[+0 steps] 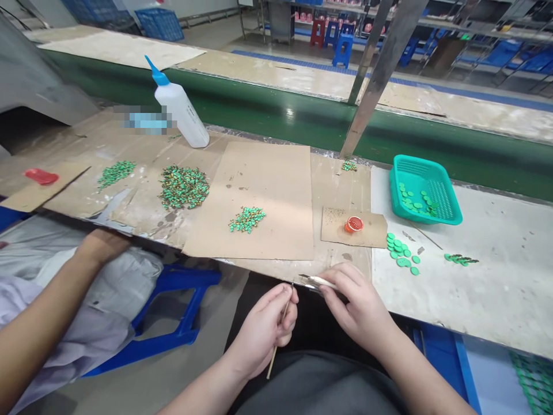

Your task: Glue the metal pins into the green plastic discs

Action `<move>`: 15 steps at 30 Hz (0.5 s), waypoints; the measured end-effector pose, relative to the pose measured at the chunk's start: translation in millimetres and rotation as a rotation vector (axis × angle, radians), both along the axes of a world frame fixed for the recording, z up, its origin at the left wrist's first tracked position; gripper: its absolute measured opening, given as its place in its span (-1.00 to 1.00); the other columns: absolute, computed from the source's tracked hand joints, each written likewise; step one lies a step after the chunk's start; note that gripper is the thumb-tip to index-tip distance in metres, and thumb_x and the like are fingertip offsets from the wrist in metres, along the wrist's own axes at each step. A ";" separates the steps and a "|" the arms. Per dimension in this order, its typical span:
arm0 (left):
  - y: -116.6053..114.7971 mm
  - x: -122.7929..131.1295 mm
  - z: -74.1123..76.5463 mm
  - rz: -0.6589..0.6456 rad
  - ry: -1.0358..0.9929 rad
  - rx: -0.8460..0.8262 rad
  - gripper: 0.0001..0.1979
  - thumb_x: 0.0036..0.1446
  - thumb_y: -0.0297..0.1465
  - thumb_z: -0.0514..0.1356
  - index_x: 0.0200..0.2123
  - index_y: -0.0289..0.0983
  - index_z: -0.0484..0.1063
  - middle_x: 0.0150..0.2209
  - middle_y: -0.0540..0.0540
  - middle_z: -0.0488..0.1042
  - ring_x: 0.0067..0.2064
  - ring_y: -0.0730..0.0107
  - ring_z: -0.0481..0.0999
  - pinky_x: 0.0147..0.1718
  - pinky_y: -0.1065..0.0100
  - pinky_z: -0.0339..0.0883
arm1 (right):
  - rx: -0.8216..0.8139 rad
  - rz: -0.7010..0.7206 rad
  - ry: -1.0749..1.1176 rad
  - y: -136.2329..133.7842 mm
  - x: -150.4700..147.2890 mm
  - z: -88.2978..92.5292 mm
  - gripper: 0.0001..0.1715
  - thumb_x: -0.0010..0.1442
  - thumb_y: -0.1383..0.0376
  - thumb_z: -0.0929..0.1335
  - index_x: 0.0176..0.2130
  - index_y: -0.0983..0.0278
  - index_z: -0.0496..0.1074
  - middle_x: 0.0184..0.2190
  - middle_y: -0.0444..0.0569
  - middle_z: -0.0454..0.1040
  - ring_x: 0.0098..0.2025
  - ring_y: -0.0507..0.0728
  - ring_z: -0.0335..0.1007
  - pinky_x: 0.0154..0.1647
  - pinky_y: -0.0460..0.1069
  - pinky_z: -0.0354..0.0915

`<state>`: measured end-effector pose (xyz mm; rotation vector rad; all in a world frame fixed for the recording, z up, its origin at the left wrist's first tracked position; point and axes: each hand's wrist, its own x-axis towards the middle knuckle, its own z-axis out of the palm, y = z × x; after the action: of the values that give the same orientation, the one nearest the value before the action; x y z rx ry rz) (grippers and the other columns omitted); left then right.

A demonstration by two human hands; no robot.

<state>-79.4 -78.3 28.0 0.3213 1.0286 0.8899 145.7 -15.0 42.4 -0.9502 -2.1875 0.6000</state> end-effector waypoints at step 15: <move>-1.5 -4.9 -22.5 -0.016 -0.049 0.088 -0.56 0.57 0.02 0.36 -0.14 -0.24 0.48 -0.47 0.21 0.24 -0.57 0.63 0.02 -0.61 0.51 -0.07 | 0.108 0.011 -0.111 0.1 -6.1 -8.1 -0.88 0.70 0.33 0.37 0.01 0.18 0.53 -0.19 -0.03 0.66 -0.19 0.23 0.54 -0.13 0.14 0.33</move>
<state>-84.3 -79.8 5.5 0.3793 0.9423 0.9254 139.6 -14.9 34.3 -0.9351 -2.2995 0.4381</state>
